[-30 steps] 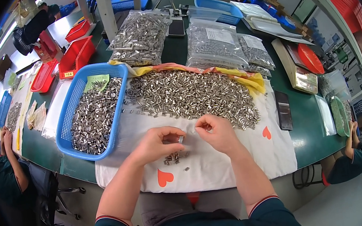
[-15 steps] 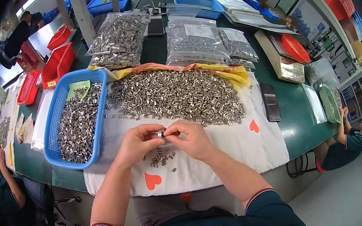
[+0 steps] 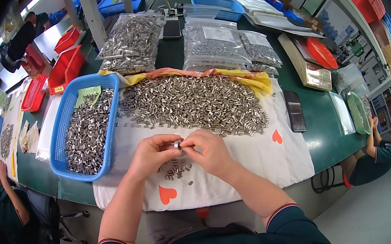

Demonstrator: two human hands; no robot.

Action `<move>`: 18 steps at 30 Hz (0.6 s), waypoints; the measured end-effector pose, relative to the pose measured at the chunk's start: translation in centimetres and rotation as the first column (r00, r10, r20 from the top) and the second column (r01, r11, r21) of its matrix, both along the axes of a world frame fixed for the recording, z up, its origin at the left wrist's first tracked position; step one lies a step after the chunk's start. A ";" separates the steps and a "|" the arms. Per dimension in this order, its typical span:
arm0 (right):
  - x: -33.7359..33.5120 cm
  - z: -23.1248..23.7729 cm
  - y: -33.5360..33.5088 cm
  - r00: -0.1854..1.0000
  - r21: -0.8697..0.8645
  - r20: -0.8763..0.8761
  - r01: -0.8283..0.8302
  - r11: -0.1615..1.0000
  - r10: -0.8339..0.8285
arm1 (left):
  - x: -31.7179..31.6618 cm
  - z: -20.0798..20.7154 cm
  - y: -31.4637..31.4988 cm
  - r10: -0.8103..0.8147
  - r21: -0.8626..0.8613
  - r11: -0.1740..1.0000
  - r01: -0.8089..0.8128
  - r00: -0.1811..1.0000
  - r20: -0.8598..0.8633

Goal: Manually sorting and inspecting small metal hardware components at a factory workbench.

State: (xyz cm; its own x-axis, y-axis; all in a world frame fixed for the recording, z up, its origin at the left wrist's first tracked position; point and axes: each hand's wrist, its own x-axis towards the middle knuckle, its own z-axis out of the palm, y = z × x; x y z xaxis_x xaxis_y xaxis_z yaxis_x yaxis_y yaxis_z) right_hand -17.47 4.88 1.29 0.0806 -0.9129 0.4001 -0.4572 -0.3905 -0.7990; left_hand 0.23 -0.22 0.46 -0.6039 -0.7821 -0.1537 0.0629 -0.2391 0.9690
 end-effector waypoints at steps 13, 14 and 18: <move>-0.5 0.3 0.4 0.997 0.238 0.072 -0.043 0.970 0.027 | 0.4 0.0 0.4 -0.018 0.008 1.000 0.018 0.998 0.067; -0.7 0.5 0.4 0.988 0.326 0.136 -0.109 0.939 0.068 | 0.6 0.1 0.4 -0.072 0.003 0.997 0.072 0.994 0.084; -0.6 0.3 0.4 0.984 0.402 0.174 -0.100 0.910 0.031 | 0.2 0.2 0.4 -0.098 0.039 0.995 0.096 0.992 0.078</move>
